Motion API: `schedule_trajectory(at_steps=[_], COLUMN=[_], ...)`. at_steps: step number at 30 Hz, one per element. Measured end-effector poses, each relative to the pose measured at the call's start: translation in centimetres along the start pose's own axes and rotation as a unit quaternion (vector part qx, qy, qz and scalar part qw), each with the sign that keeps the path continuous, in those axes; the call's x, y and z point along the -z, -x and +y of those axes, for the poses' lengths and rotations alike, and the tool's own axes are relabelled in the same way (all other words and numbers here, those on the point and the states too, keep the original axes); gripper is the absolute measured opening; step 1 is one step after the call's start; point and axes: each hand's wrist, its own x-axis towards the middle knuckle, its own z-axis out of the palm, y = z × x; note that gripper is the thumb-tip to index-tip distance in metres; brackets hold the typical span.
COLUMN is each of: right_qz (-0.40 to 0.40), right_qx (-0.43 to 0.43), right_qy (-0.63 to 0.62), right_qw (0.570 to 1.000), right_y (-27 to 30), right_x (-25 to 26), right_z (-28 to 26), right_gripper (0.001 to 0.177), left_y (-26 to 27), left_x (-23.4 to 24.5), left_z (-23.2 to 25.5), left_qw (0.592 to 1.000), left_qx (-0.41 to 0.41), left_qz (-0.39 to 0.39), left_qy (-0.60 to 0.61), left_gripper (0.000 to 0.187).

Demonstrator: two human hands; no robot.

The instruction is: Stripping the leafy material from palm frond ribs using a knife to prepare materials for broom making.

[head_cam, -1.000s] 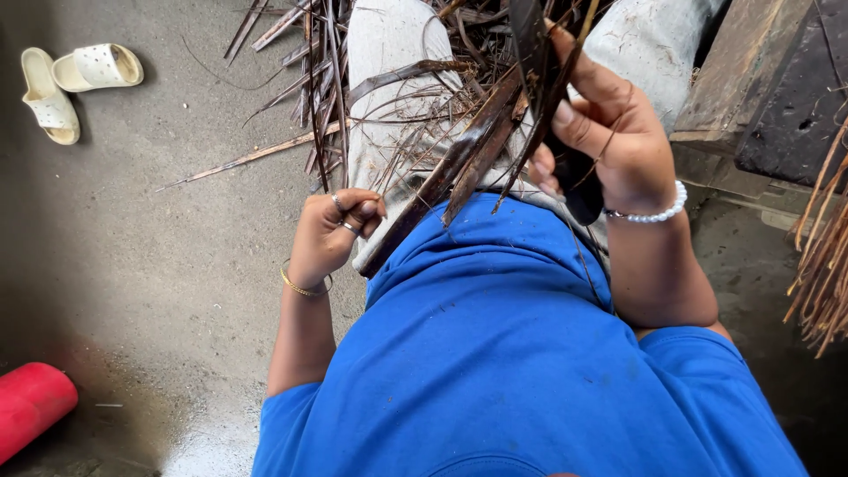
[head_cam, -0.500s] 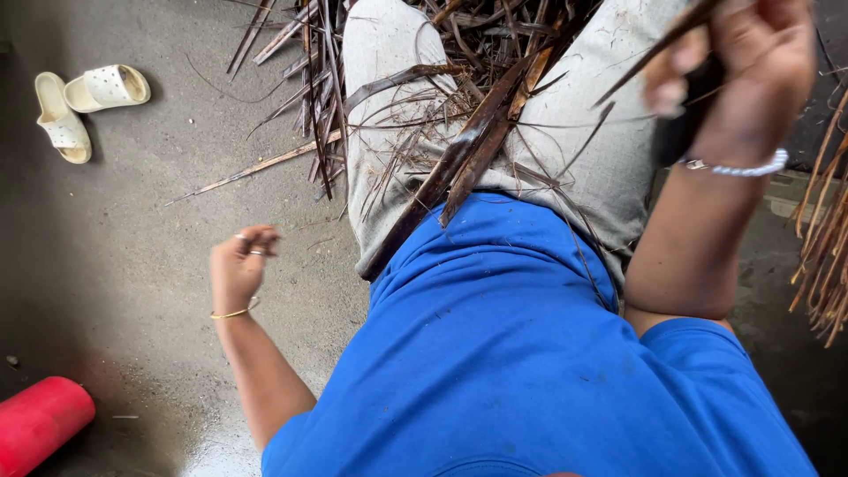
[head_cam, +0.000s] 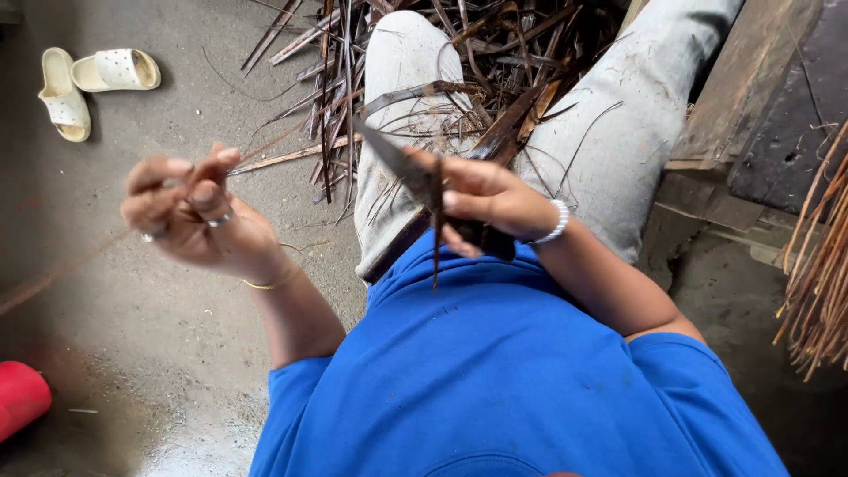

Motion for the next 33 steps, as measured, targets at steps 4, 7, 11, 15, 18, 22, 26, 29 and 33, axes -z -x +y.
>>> schedule_trajectory(at_steps=[4,7,11,15,18,22,26,29,33], right_qz=[0.068,0.074,0.085,0.067,0.105,0.091,0.143,0.244,0.235], right_qx=[-0.136,-0.145,-0.173,-0.187,-0.132,0.018,0.081,0.082,0.11], right_qy=[-0.147,-0.199,-0.257,-0.305,-0.289,-0.307,-0.266,-0.091,-0.115], right_qw=[0.977,0.966,0.947,0.931,0.943,0.947,0.95,0.962,0.959], right_y=[-1.5,-2.0,-3.1,-4.2,-4.6,-3.6,-1.4,1.2,2.7], right_x=[-1.1,-1.0,-1.9,-2.2,-0.8,3.1,4.2,4.8,5.9], right_z=[1.4,2.0,1.6,1.5,2.0,0.3,-4.5,-3.9,-4.6], right_gripper=[0.069,0.041,0.077,0.08,0.069,0.056,0.07,0.055,0.033], left_y=[1.2,2.8,0.7,-2.3,-2.6,-1.6,1.5,3.5,6.1], left_x=[-1.5,1.6,2.2,-3.3,-4.0,-0.6,5.1,6.4,9.2], left_z=[1.3,1.0,5.0,8.0,8.1,6.7,3.0,1.2,-1.3], left_qw=[0.989,0.949,0.88,0.835,0.803,0.822,0.845,0.819,0.766], left_qx=[-0.029,-0.002,0.01,-0.131,-0.136,-0.105,-0.048,0.049,0.06], left_qz=[0.049,-0.034,-0.31,-0.408,-0.441,-0.388,-0.26,-0.191,-0.061], left_qy=[0.138,0.312,0.359,0.344,0.377,0.403,0.465,0.539,0.637], left_gripper=[0.021,0.019,0.059,0.03,0.027,0.028,0.035,0.048,0.038])
